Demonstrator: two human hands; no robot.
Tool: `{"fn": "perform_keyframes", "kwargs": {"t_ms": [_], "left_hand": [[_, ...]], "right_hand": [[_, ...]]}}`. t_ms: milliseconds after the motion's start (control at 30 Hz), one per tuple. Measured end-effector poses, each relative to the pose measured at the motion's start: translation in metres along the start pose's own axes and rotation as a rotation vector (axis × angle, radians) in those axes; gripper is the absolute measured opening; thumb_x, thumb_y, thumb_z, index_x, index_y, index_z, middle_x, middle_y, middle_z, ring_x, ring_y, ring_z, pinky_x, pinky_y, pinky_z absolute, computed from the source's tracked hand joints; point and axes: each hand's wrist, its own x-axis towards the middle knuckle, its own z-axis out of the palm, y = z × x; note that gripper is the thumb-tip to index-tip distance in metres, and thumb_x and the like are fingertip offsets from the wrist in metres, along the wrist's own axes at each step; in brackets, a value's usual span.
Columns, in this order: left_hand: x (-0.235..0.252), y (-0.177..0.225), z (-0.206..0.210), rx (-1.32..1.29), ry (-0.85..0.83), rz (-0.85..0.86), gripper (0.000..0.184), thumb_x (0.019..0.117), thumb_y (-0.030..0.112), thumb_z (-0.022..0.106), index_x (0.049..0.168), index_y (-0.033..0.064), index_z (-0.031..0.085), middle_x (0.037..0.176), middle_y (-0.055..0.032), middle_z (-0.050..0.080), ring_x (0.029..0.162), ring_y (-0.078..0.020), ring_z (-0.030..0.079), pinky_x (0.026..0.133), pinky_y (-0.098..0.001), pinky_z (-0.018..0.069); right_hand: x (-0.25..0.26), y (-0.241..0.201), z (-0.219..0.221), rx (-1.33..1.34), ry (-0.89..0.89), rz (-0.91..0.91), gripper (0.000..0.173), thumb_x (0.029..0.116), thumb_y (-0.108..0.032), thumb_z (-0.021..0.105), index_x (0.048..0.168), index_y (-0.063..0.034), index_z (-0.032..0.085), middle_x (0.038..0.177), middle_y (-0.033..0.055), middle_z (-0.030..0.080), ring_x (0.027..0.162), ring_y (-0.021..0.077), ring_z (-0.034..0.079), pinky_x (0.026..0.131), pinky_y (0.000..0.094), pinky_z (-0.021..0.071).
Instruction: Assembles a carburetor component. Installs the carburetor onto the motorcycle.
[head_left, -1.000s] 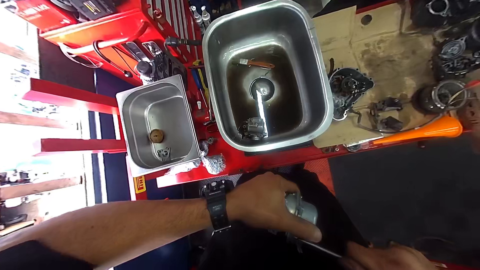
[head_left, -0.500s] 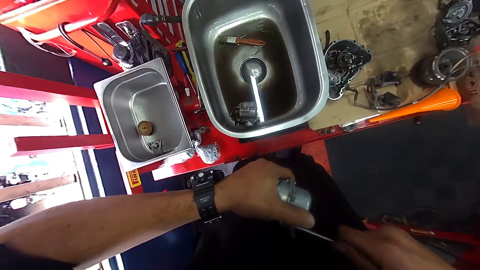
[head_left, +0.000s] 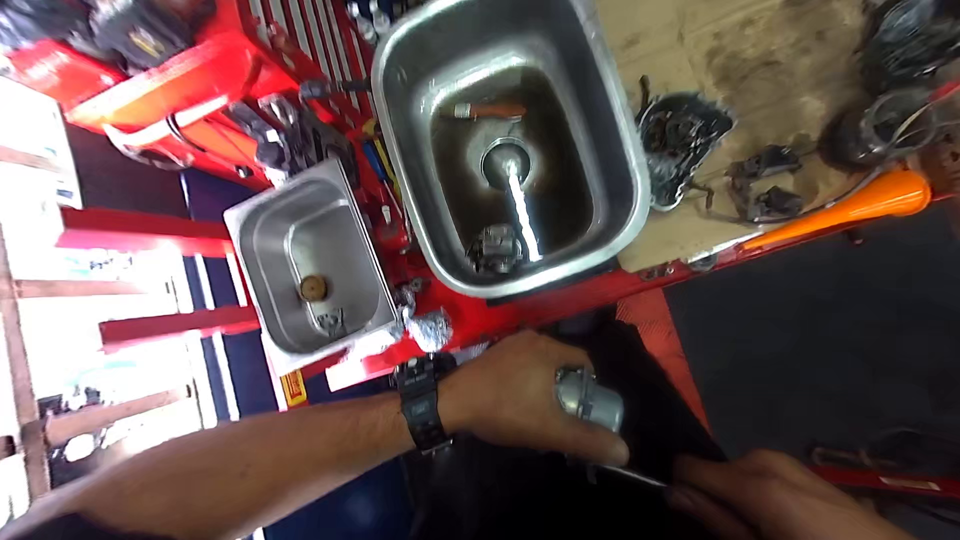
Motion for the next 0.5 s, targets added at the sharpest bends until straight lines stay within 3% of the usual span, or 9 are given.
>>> {"fn": "perform_keyframes", "kwargs": {"t_ms": [67, 167, 200, 267, 333, 433, 500], "left_hand": [[0.004, 0.011, -0.017, 0.026, -0.021, 0.036, 0.052, 0.0812, 0.052, 0.080, 0.114, 0.0132, 0.071, 0.096, -0.0016, 0.071, 0.087, -0.0097, 0.068, 0.079, -0.0354, 0.0575], [0.016, 0.024, -0.042, 0.059, -0.006, 0.128, 0.054, 0.0832, 0.050, 0.079, 0.116, 0.0084, 0.069, 0.097, -0.0056, 0.072, 0.087, -0.0125, 0.068, 0.080, -0.0367, 0.0577], [0.020, 0.029, -0.051, 0.043, -0.003, 0.124, 0.053, 0.0838, 0.049, 0.079, 0.116, 0.0079, 0.069, 0.098, -0.0059, 0.071, 0.088, -0.0127, 0.068, 0.081, -0.0366, 0.0572], [0.027, 0.039, -0.063, -0.048, 0.002, 0.077, 0.053, 0.0844, 0.048, 0.079, 0.117, 0.0078, 0.070, 0.102, -0.0064, 0.072, 0.092, -0.0131, 0.068, 0.085, -0.0372, 0.0575], [0.037, 0.052, -0.068, -0.175, -0.004, -0.006, 0.056, 0.0845, 0.050, 0.077, 0.120, 0.0084, 0.069, 0.106, -0.0064, 0.071, 0.095, -0.0146, 0.069, 0.087, -0.0385, 0.0579], [0.056, 0.076, -0.071, -0.228, -0.073, -0.072, 0.055, 0.0896, 0.061, 0.067, 0.117, 0.0132, 0.069, 0.100, -0.0038, 0.071, 0.084, -0.0126, 0.069, 0.072, -0.0335, 0.0587], [0.070, 0.091, -0.066, -0.190, -0.116, -0.086, 0.060, 0.0920, 0.069, 0.057, 0.115, 0.0157, 0.070, 0.095, -0.0019, 0.070, 0.075, -0.0094, 0.065, 0.060, -0.0281, 0.0533]], "right_hand": [[-0.001, -0.001, -0.023, -0.057, -0.008, 0.006, 0.042, 0.1106, -0.037, 0.042, 0.092, -0.0065, 0.063, 0.062, 0.0118, 0.055, 0.057, 0.0315, 0.059, 0.050, 0.0512, 0.0425], [-0.022, 0.002, -0.062, -0.144, 0.102, 0.046, 0.044, 0.1090, -0.043, 0.044, 0.093, -0.0070, 0.065, 0.065, 0.0123, 0.059, 0.059, 0.0316, 0.061, 0.052, 0.0542, 0.0448], [-0.032, 0.006, -0.072, -0.122, 0.181, 0.059, 0.043, 0.1077, -0.043, 0.048, 0.095, -0.0053, 0.066, 0.066, 0.0127, 0.059, 0.058, 0.0302, 0.059, 0.051, 0.0526, 0.0445], [-0.043, 0.016, -0.075, 0.052, 0.414, 0.040, 0.039, 0.1031, -0.041, 0.060, 0.102, -0.0021, 0.065, 0.071, 0.0100, 0.060, 0.057, 0.0200, 0.055, 0.051, 0.0409, 0.0444], [-0.032, 0.020, -0.056, 0.285, 0.654, -0.011, 0.045, 0.0980, -0.043, 0.068, 0.118, -0.0035, 0.061, 0.085, 0.0047, 0.064, 0.066, 0.0104, 0.058, 0.056, 0.0310, 0.0508], [0.012, 0.018, -0.027, 0.510, 0.923, -0.094, 0.067, 0.0930, -0.054, 0.069, 0.137, -0.0059, 0.054, 0.100, 0.0018, 0.069, 0.073, 0.0096, 0.061, 0.058, 0.0288, 0.0521], [0.035, 0.025, -0.015, 0.575, 1.037, -0.136, 0.071, 0.0933, -0.057, 0.066, 0.141, -0.0067, 0.052, 0.106, 0.0016, 0.070, 0.078, 0.0106, 0.064, 0.062, 0.0296, 0.0550]]}}
